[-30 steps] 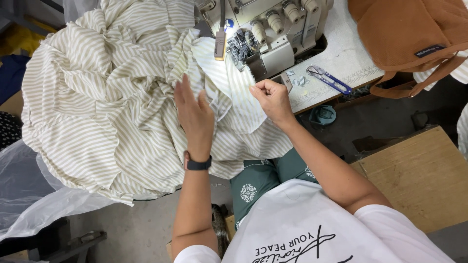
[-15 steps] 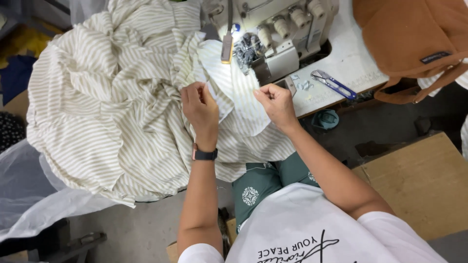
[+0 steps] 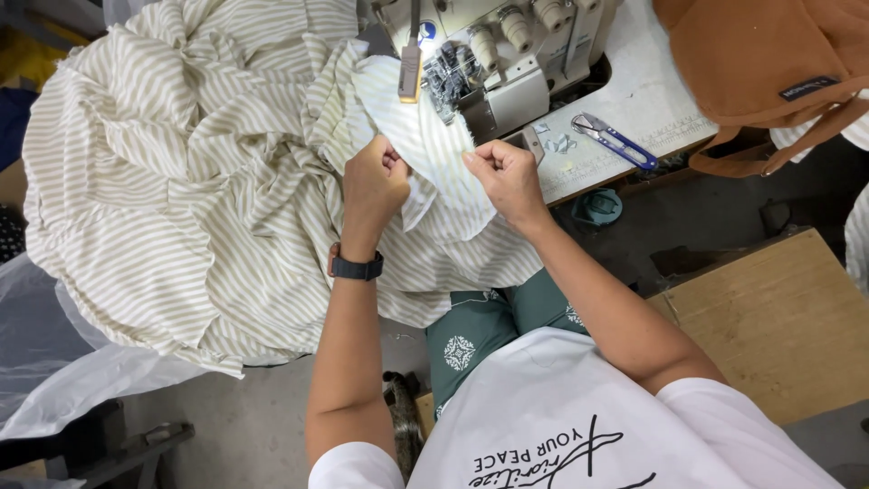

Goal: Final inspection of a striped garment, checking seams and using an overlock machine for finishing touches.

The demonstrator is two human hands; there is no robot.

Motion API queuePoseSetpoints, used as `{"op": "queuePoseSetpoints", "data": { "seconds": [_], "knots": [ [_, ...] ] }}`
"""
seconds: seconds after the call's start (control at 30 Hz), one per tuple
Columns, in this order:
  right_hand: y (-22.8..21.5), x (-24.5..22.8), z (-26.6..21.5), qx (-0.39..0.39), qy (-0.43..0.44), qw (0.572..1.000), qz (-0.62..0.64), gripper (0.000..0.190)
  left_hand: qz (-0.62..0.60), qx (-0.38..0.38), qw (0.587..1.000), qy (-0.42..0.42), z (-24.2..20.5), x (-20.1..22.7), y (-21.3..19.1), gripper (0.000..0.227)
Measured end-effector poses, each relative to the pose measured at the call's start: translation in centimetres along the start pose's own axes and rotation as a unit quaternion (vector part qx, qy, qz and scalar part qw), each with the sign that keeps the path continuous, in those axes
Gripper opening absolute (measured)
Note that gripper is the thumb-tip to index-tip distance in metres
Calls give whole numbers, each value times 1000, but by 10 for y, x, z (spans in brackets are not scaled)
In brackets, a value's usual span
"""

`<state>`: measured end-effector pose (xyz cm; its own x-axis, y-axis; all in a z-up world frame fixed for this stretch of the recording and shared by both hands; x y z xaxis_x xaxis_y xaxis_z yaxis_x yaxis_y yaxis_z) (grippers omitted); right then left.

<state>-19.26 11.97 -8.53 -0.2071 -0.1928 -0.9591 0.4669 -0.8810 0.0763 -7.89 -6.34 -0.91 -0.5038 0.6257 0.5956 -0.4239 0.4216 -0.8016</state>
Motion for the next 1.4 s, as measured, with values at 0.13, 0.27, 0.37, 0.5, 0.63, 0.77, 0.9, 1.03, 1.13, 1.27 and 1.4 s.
{"op": "queuePoseSetpoints", "data": {
  "seconds": [0.13, 0.27, 0.37, 0.5, 0.63, 0.77, 0.9, 1.03, 1.13, 1.27, 1.4],
  "knots": [
    [0, 1, 1, -4, -10, 1000, -5, 13, 19, -12, 999, 33, 7, -11, 6, 5],
    [-2, -1, 0, -2, 18, 1000, 13, 11, -72, -81, 994, -2, 2, -26, 8, 6],
    [-3, -1, -1, 9, 44, 999, 28, 11, -178, -121, 974, -67, -14, -33, 5, 8],
    [-2, -10, -2, 34, 56, 997, 50, 13, -332, -129, 926, -127, -27, -67, 30, 10],
    [1, 0, -5, 37, 37, 998, 39, 12, -350, -102, 919, -148, -46, -48, 20, 11],
    [0, -4, -6, 29, 34, 999, 0, 14, -67, 91, 993, -38, -48, -9, -20, 6],
    [3, -5, -8, 20, 44, 999, 0, 17, 27, 250, 932, 261, -66, 81, -28, 24],
    [2, -12, -10, -8, 5, 999, -33, 17, 105, 150, 927, 326, -73, 98, 24, 32],
    [-3, 4, -9, -19, 31, 999, -7, 15, 114, 131, 930, 325, -70, 91, 32, 36],
    [1, 1, -12, -58, 38, 998, 6, 13, 150, 129, 922, 331, -73, 86, 38, 39],
    [4, 6, -16, -72, 46, 996, 15, 14, 190, 124, 916, 332, -74, 83, 41, 43]
  ]
}}
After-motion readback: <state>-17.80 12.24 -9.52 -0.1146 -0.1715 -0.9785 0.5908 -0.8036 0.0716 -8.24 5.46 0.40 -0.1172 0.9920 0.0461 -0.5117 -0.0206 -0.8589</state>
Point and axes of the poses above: each hand's wrist, its own z-axis towards the middle knuckle, its own y-axis out of the palm, x = y × z, the point moved 9 cm from there along z, towards the middle knuckle, and after that the axes turned 6 degrees about -y, right-handed, at the moved point
